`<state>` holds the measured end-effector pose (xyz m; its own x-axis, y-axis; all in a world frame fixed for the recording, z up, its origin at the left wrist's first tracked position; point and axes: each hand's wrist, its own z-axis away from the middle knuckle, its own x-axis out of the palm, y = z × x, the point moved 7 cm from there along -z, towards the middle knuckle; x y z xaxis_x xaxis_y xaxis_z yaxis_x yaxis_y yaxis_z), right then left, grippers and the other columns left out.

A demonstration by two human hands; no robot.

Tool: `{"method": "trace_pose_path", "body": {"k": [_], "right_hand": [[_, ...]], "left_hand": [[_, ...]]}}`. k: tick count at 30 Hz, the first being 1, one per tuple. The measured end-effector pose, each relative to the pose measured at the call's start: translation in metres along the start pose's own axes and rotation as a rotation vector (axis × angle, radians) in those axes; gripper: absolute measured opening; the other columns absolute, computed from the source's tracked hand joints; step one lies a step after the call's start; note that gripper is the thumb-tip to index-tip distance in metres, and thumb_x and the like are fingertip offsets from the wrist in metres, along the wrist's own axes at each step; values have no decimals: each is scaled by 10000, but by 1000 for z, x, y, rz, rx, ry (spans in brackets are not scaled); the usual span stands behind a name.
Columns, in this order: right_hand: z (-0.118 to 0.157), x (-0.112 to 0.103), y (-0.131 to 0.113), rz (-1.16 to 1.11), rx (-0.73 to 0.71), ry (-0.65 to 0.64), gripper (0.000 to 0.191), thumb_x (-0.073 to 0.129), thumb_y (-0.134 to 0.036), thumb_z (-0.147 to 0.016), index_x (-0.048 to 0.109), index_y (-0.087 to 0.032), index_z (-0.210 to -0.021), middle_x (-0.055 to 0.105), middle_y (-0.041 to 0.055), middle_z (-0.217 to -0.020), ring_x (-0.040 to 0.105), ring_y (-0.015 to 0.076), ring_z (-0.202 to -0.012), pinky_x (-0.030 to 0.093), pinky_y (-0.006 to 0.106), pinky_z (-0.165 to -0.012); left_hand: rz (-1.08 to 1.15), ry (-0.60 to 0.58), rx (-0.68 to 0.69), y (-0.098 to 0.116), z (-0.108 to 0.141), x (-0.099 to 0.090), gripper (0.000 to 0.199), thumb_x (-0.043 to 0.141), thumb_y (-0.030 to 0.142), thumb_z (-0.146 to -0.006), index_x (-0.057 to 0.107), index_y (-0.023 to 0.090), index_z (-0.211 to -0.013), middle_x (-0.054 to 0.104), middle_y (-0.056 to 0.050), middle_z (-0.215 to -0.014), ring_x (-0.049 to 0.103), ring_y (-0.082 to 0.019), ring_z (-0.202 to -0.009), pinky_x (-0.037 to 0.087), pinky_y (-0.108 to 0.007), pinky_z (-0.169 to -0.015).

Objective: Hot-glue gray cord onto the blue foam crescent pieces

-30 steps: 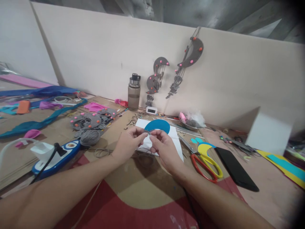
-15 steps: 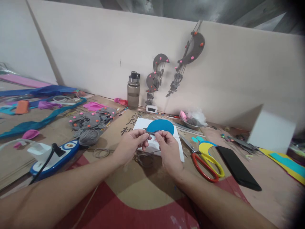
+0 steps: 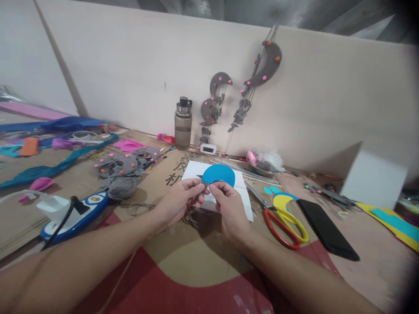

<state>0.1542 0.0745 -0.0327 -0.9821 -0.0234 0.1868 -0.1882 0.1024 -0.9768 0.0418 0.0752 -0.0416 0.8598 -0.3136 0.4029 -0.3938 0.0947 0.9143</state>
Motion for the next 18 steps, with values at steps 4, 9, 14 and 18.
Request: {"method": "trace_pose_path", "body": {"k": [4, 9, 14, 18], "right_hand": [[3, 2, 3, -90, 90, -7, 254, 701, -385, -620, 570, -186, -710, 565, -35, -655, 358, 67, -490, 247, 218, -450], [1, 6, 8, -155, 165, -101, 299, 721, -402, -604, 571, -186, -746, 496, -47, -616, 261, 47, -453, 168, 202, -418], [-6, 6, -4, -100, 11, -214, 242, 715, -362, -628, 555, -183, -657, 475, -44, -604, 324, 58, -496, 229, 202, -444], [-3, 13, -14, -50, 25, -350, 308, 716, -318, -626, 623, -228, -906, 514, -41, -659, 361, 71, -516, 249, 207, -461]], "left_hand": [[11, -29, -23, 0, -1, 0, 201, 635, 328, -764, 589, 133, -749, 530, 23, -578, 443, -26, -452, 342, -131, -442], [112, -119, -105, -5, -2, 0, 195, 608, 298, -794, 602, 112, -735, 481, 23, -544, 399, -12, -426, 309, -112, -412], [183, -220, -208, -8, 0, 2, 184, 625, 260, -782, 609, 95, -704, 489, 3, -583, 341, -6, -426, 269, -107, -371], [167, -237, -280, -7, 5, 4, 184, 678, 261, -734, 615, 88, -727, 528, -15, -657, 328, 8, -415, 235, -109, -340]]}}
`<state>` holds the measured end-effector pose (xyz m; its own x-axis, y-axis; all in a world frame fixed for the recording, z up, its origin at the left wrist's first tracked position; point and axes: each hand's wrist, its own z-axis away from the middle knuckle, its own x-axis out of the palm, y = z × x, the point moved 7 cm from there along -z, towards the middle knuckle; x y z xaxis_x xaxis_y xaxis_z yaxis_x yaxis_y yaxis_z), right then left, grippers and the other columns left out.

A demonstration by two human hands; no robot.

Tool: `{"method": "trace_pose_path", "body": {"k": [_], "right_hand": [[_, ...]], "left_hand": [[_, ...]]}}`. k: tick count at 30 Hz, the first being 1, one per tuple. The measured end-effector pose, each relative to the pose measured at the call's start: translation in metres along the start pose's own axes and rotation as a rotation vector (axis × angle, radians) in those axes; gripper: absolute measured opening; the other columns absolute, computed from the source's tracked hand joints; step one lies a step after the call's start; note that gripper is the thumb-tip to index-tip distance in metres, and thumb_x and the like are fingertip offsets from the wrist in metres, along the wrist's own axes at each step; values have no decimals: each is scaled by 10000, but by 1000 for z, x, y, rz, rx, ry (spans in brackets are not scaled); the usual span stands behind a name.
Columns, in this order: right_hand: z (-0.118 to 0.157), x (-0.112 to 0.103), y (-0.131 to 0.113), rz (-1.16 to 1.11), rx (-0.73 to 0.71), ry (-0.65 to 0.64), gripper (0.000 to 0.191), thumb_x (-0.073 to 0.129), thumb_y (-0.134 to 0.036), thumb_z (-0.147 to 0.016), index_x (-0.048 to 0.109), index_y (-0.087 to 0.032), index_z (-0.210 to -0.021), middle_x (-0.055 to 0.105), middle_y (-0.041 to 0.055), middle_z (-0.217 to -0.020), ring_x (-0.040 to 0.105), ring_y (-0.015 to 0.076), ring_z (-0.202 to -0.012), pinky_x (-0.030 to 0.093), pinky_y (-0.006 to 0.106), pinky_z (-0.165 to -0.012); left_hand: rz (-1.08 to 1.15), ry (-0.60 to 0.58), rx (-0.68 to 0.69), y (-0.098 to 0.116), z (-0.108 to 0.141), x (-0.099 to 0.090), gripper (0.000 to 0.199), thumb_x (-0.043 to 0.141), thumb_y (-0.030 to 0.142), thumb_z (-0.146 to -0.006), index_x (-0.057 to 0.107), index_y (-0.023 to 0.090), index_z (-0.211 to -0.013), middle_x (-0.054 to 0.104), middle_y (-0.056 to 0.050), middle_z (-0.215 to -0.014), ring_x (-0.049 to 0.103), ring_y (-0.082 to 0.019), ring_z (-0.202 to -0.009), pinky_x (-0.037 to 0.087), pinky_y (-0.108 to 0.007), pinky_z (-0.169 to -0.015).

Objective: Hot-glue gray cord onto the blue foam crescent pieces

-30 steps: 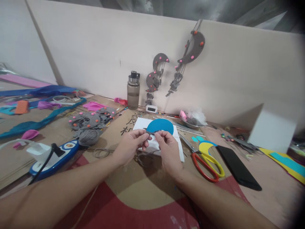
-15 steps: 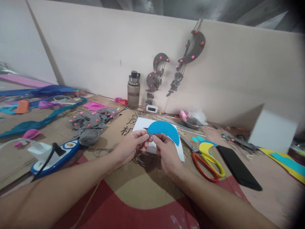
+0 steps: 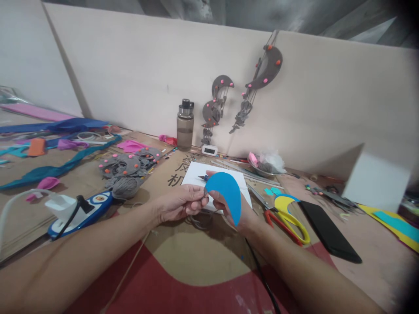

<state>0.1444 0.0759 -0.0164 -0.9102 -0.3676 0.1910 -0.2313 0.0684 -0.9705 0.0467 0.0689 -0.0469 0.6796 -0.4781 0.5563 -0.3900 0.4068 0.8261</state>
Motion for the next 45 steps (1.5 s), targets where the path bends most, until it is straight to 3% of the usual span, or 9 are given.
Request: {"method": "trace_pose_path", "body": {"k": [4, 9, 14, 19, 25, 30, 38, 45], "right_hand": [[-3, -4, -7, 152, -59, -15, 327, 681, -311, -665, 634, -230, -978, 517, -35, -642, 355, 80, -517, 271, 217, -479], [-9, -19, -1, 338, -87, 114, 262, 641, -382, -706, 632, -218, -910, 540, -33, -650, 327, 81, -502, 243, 218, -462], [-7, -19, -2, 411, -145, 120, 213, 621, -352, -726, 630, -213, -888, 524, -37, -654, 404, 101, -566, 311, 231, -533], [-5, -20, 0, 405, -152, 159, 281, 579, -313, -763, 557, -228, -1030, 474, -43, -700, 428, 102, -608, 344, 225, -555], [-4, -21, 4, 337, -142, 203, 173, 583, -324, -756, 539, -214, -882, 522, -22, -777, 459, 111, -664, 365, 227, -557], [-4, -22, 5, 375, -100, 210, 153, 599, -342, -742, 548, -199, -756, 540, -25, -729, 433, 102, -602, 347, 232, -540], [-3, -18, 12, 394, -78, 202, 141, 569, -337, -763, 541, -199, -754, 544, -28, -712, 460, 108, -621, 351, 229, -537], [7, -2, 2, 570, -169, 151, 134, 528, -326, -800, 553, -205, -748, 554, -24, -692, 465, 120, -627, 367, 251, -594]], "left_hand": [[-30, 6, 5, 0, -2, 0, 198, 686, 271, -725, 586, 101, -730, 536, -2, -637, 339, 11, -395, 227, -108, -335], [-195, 138, 201, 8, -6, -7, 286, 689, 313, -715, 544, 147, -898, 626, -21, -717, 512, -45, -464, 373, -137, -398], [-441, 261, 245, 14, -2, -3, 304, 696, 353, -689, 532, 140, -831, 646, -34, -672, 596, -109, -519, 458, -201, -457], [-414, 354, 276, 17, -1, -12, 260, 632, 361, -747, 519, 137, -812, 672, -79, -803, 637, -141, -604, 486, -226, -479], [-394, 349, 303, 15, -3, -20, 270, 620, 378, -755, 565, 122, -825, 665, -87, -810, 609, -112, -578, 462, -203, -483], [-392, 351, 328, 14, -3, -21, 294, 625, 405, -740, 579, 128, -826, 660, -81, -826, 600, -110, -577, 438, -197, -464], [-400, 402, 328, 15, -1, -24, 269, 619, 384, -747, 577, 131, -828, 626, -23, -622, 518, -73, -463, 407, -189, -451], [-397, 418, 428, 21, 1, -25, 275, 608, 397, -753, 575, 131, -815, 623, -34, -702, 546, -84, -549, 403, -182, -463]]}}
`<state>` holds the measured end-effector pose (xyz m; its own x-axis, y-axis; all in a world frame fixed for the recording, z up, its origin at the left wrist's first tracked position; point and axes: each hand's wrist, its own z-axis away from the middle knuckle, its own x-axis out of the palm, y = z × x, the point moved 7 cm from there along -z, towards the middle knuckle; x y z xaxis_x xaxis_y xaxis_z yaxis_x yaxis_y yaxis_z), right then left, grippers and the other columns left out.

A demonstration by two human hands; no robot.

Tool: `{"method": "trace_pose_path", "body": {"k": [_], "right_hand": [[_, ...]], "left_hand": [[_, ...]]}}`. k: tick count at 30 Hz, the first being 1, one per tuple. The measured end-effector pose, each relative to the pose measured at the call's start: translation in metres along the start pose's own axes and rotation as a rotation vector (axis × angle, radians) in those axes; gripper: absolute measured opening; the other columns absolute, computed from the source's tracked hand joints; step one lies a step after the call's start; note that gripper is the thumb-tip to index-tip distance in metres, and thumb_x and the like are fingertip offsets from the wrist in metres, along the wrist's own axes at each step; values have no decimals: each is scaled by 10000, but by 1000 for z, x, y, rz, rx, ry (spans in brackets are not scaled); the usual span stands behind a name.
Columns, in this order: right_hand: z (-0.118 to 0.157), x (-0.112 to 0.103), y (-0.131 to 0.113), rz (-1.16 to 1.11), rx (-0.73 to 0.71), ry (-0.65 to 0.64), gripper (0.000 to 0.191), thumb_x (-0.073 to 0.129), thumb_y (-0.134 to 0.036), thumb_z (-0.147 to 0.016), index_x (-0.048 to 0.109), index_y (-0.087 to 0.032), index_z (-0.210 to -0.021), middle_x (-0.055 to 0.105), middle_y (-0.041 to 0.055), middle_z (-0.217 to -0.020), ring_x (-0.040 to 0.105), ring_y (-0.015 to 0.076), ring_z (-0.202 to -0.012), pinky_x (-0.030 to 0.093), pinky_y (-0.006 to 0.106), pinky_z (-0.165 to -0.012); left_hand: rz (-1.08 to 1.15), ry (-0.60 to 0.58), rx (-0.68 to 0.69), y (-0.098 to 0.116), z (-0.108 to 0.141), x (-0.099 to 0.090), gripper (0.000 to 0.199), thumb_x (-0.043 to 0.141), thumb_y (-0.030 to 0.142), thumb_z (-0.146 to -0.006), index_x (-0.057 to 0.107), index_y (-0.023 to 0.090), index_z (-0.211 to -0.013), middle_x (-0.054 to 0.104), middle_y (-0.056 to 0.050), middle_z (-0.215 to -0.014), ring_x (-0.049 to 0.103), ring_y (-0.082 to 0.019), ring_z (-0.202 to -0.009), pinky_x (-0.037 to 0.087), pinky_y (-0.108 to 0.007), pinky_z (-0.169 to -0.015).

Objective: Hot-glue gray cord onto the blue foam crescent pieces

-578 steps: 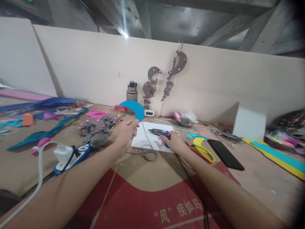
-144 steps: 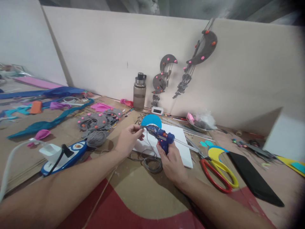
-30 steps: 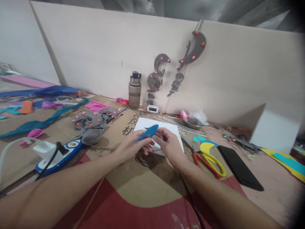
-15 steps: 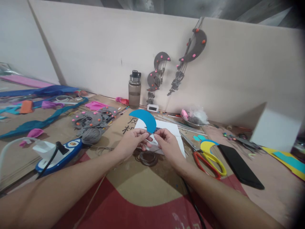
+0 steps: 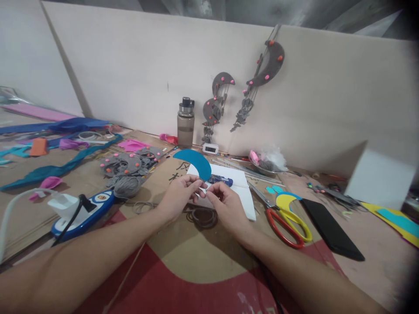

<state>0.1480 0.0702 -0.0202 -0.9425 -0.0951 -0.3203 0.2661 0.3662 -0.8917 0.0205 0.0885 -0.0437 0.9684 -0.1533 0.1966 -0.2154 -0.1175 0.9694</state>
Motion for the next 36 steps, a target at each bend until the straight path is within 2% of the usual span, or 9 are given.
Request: {"method": "trace_pose_path", "body": {"k": [4, 7, 12, 18, 22, 30, 33, 36], "right_hand": [[1, -1, 0, 42, -3, 9, 169, 518, -344, -807, 556, -199, -729, 564, -18, -687, 471, 125, -631, 363, 251, -596], [0, -5, 1, 19, -9, 39, 166, 505, -347, -811, 537, -194, -757, 552, -19, -707, 473, 123, -646, 367, 245, -601], [-1, -13, -1, -2, -36, 121, 172, 490, -359, -815, 511, -193, -776, 510, -19, -716, 444, 120, -653, 361, 241, -603], [-5, -12, 16, -153, 122, 113, 213, 549, -406, -770, 533, -194, -752, 511, -35, -681, 426, 108, -607, 350, 240, -577], [-7, -11, 23, -235, 148, 118, 227, 609, -412, -730, 561, -197, -783, 532, -38, -690, 434, 102, -605, 349, 233, -571], [-3, -4, 23, -368, 227, 85, 238, 663, -389, -688, 560, -187, -757, 491, -58, -604, 309, 50, -452, 221, 205, -415], [-2, 2, 21, -518, 280, 29, 277, 691, -384, -665, 553, -200, -819, 454, -73, -584, 283, 41, -428, 180, 193, -384], [-2, 8, 16, -651, 309, -63, 355, 721, -365, -645, 562, -227, -930, 391, -91, -572, 240, 33, -424, 156, 181, -380]], "left_hand": [[22, -42, -35, -4, 0, 3, 275, 585, 395, -780, 581, 129, -848, 611, -23, -683, 494, -58, -501, 368, -168, -448], [-12, -31, -36, -5, 0, 2, 275, 576, 395, -789, 584, 126, -844, 594, -7, -647, 455, -44, -448, 358, -171, -439], [-43, -9, -18, -5, -1, -1, 259, 591, 377, -782, 582, 123, -834, 594, -5, -654, 474, -49, -450, 374, -181, -450], [5, -42, -33, -2, 2, 7, 228, 602, 350, -780, 581, 127, -820, 569, 12, -608, 470, -51, -469, 379, -174, -467], [53, -70, -58, -1, 5, 11, 206, 612, 333, -775, 571, 133, -805, 560, 19, -594, 467, -51, -475, 366, -164, -459], [208, -208, -189, -10, 6, 19, 242, 626, 353, -770, 573, 121, -724, 511, 26, -536, 409, -28, -416, 312, -142, -409], [292, -297, -241, -10, 8, 23, 250, 623, 345, -777, 571, 111, -707, 502, 23, -544, 377, -15, -401, 293, -134, -390], [367, -354, -286, -9, 9, 25, 230, 626, 318, -781, 571, 103, -721, 537, 0, -637, 380, -4, -422, 284, -124, -385]]}}
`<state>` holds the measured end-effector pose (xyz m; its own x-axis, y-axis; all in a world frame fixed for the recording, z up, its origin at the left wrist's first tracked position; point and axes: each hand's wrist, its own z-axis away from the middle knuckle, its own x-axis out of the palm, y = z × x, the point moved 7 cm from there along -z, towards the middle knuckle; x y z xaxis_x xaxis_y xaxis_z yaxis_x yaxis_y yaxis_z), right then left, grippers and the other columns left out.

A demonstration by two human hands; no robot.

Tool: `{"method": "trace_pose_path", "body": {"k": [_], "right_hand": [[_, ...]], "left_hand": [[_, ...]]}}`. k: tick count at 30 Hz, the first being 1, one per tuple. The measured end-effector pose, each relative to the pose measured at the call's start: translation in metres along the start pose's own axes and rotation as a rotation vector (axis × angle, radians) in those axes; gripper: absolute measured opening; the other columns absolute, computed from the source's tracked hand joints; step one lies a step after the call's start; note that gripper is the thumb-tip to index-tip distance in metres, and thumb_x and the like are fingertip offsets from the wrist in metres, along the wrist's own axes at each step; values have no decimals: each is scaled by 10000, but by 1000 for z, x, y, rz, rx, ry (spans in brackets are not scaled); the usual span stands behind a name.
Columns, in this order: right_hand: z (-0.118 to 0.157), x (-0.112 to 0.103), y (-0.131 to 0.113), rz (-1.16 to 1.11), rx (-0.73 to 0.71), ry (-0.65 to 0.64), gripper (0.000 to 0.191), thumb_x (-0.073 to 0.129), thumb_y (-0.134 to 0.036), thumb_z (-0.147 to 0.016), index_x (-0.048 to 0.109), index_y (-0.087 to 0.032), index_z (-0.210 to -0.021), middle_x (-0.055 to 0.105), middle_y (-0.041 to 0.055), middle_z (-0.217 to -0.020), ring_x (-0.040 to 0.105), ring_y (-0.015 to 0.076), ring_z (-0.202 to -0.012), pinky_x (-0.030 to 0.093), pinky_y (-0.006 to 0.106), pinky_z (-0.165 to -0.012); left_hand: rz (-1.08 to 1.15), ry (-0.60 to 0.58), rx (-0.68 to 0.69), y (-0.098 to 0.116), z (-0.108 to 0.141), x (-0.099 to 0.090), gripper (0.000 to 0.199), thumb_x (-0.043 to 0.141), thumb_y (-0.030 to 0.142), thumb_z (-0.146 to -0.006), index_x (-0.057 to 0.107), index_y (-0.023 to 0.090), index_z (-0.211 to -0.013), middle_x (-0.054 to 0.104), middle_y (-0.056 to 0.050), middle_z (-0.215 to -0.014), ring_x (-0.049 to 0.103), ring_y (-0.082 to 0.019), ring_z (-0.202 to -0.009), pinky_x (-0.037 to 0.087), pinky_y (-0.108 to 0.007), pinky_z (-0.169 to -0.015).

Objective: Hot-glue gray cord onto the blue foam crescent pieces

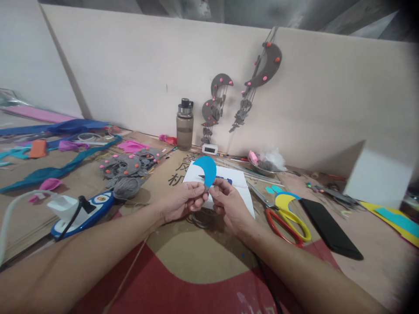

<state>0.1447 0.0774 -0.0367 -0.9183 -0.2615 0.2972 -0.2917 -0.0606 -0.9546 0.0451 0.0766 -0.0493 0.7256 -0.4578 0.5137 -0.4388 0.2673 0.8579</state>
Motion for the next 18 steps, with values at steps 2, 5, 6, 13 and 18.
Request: {"method": "trace_pose_path", "body": {"k": [2, 5, 6, 13, 18], "right_hand": [[0, 4, -2, -27, 28, -83, 406, 737, -338, -635, 573, -239, -993, 383, -90, -591, 221, 29, -431, 147, 183, -385], [-1, 8, -4, -23, 59, -191, 443, 753, -294, -628, 585, -258, -1037, 384, -78, -624, 234, 34, -461, 136, 193, -397], [-1, 7, -4, -22, 60, -209, 439, 755, -282, -628, 589, -262, -1034, 381, -75, -630, 240, 37, -470, 136, 196, -401], [-7, 0, -2, 14, 71, -229, 409, 764, -291, -622, 623, -241, -1003, 386, -68, -628, 220, 33, -470, 101, 205, -408], [-2, 7, -6, 55, 103, -315, 405, 746, -351, -641, 631, -230, -1011, 481, -45, -672, 291, 38, -490, 137, 199, -424]], "left_hand": [[39, -40, -37, -1, 1, 2, 215, 624, 299, -786, 576, 96, -738, 539, -7, -660, 381, 0, -428, 277, -117, -383], [52, -100, -94, -4, 3, 4, 211, 636, 286, -778, 581, 85, -741, 533, -7, -646, 375, 4, -419, 268, -116, -380], [46, -113, -100, -4, 3, 4, 211, 643, 284, -771, 580, 85, -740, 538, -9, -648, 383, 2, -418, 271, -118, -379], [-62, -90, -73, -4, 2, -2, 190, 636, 276, -777, 572, 98, -783, 592, -34, -720, 521, -44, -492, 355, -140, -428], [-25, -180, -166, -9, 7, 4, 230, 674, 303, -739, 566, 101, -765, 588, -27, -685, 487, -34, -442, 325, -149, -411]]}}
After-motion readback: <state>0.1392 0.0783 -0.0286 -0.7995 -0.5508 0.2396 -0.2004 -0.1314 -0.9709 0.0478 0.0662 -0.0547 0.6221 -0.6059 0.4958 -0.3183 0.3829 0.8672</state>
